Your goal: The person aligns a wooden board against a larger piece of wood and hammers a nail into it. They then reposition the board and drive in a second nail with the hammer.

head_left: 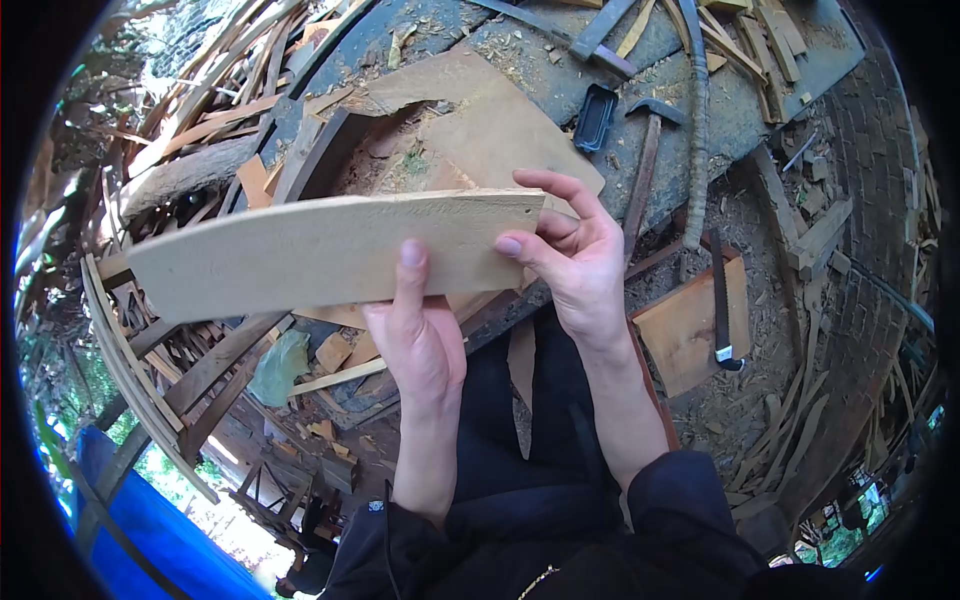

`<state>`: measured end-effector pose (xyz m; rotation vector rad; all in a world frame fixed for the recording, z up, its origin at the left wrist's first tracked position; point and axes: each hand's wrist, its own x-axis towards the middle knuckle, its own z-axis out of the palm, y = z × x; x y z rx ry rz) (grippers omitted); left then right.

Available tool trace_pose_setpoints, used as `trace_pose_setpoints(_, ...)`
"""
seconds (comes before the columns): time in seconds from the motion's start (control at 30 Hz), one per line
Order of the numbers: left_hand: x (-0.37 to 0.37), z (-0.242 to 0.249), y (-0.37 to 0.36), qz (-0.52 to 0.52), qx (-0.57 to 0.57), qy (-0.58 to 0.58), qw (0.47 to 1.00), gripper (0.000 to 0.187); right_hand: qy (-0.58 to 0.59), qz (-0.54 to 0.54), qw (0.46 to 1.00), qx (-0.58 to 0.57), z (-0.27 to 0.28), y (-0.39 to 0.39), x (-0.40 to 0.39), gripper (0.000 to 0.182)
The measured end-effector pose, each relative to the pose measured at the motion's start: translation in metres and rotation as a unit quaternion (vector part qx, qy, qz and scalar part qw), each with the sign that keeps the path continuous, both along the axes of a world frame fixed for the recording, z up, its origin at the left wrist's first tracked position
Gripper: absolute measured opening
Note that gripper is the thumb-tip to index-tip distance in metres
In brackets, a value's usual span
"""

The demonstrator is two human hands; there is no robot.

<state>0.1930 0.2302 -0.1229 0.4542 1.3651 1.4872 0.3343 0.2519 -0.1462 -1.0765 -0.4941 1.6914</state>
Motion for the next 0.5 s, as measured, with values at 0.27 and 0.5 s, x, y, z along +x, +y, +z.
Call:
trace_pose_setpoints(0.27, -0.070, 0.011, -0.048, 0.248, 0.026, -0.082, 0.965, 0.069, -0.105, -0.041, 0.992, 0.053, -0.012, 0.034, 0.024, 0.038)
trace_pose_setpoints(0.5, -0.123, -0.016, -0.114, 0.235, -0.074, 0.012, 0.969, 0.058, -0.183, 0.080, 0.980, 0.013, -0.030, 0.044, 0.000, 0.037)
